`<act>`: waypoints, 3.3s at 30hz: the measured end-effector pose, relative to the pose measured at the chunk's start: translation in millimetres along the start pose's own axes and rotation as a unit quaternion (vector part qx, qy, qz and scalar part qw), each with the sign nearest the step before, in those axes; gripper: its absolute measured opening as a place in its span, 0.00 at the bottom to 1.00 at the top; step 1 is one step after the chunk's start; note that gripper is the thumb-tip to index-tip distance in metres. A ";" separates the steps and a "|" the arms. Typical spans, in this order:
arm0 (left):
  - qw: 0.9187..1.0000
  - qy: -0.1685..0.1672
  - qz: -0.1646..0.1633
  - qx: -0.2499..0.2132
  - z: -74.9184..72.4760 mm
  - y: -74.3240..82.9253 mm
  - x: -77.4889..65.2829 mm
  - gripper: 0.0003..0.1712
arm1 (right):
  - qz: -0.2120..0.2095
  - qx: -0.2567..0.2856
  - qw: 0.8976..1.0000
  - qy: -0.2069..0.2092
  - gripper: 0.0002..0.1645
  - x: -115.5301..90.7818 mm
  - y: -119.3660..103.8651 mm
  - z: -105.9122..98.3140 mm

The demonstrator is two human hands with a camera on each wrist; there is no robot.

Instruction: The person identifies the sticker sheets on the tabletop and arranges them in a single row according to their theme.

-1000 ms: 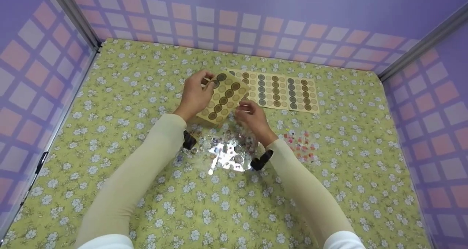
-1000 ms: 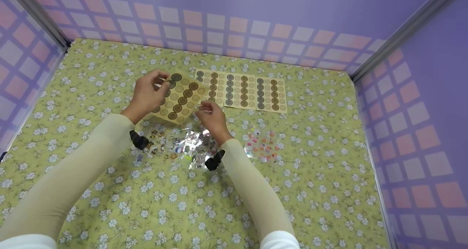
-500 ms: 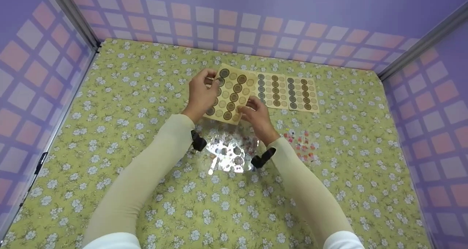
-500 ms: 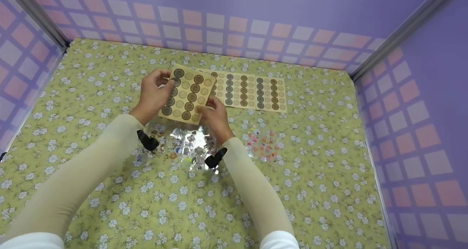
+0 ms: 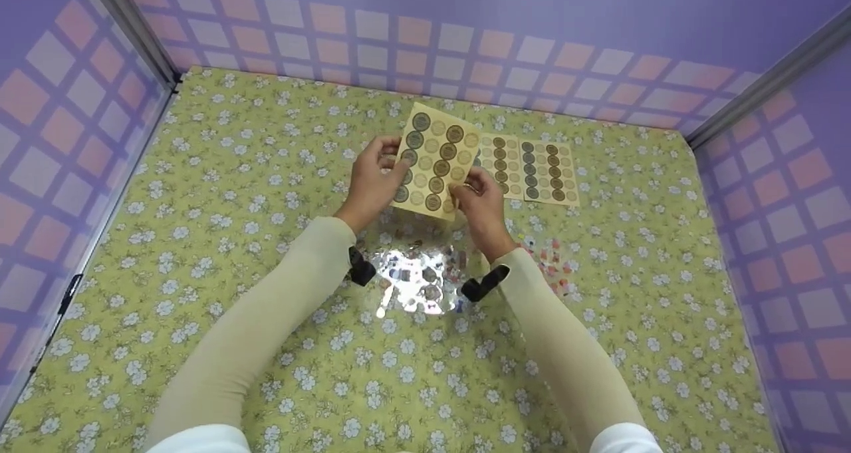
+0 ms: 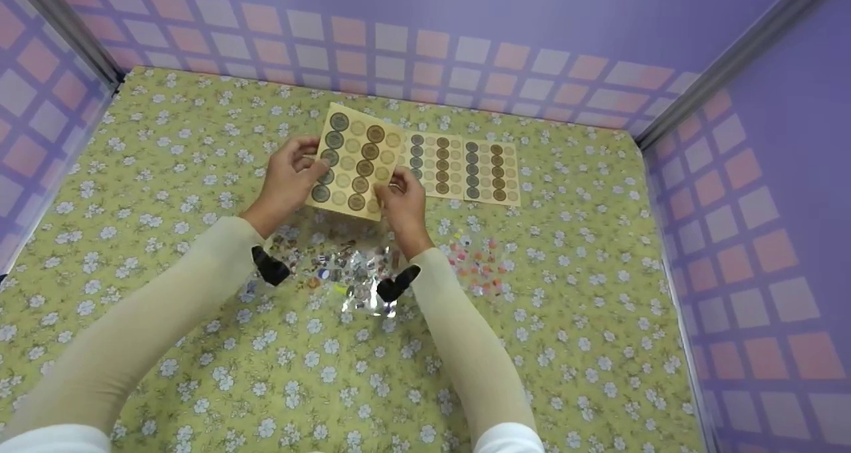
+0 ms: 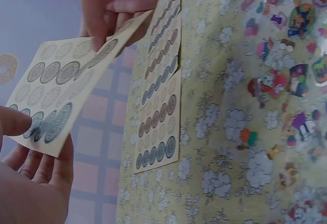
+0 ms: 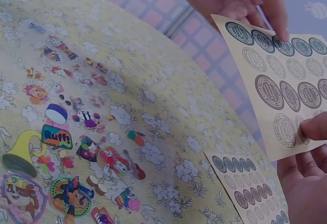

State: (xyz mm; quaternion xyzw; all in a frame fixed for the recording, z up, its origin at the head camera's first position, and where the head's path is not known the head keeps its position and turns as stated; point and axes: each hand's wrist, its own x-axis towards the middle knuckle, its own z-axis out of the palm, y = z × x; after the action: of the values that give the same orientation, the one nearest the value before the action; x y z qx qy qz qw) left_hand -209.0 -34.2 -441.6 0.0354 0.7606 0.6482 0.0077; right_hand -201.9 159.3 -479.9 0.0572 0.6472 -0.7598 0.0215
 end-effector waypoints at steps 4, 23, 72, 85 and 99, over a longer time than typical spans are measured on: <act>1.000 -0.015 -0.020 -0.018 1.7 -5.8 -7.3 0.20 | 0.001 0.003 1.000 0.017 0.15 1.0 -0.2 -2.6; 0.999 -0.008 -0.007 0.039 11.5 -15.4 -14.5 0.21 | -0.017 0.011 0.999 0.041 0.14 0.3 -5.0 -4.1; 0.995 0.078 -0.057 -0.015 -14.7 -38.7 -1.3 0.22 | 0.048 -0.047 0.998 -0.013 0.22 -4.5 1.5 -25.0; 0.990 0.098 -0.098 0.002 -39.7 -52.1 13.6 0.23 | 0.057 -0.131 0.989 0.038 0.22 -6.2 -4.4 -58.0; 0.987 0.102 -0.117 0.042 -47.4 -68.0 28.3 0.24 | 0.050 -0.188 0.981 0.024 0.21 -15.0 -16.8 -81.6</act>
State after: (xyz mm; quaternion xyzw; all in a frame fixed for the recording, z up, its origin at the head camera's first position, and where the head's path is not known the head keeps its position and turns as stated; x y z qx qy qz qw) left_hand -243.0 -89.8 -500.2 -0.1202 0.7830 0.6103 0.0046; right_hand -184.0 241.9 -474.3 0.1030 0.7750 -0.6211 0.0544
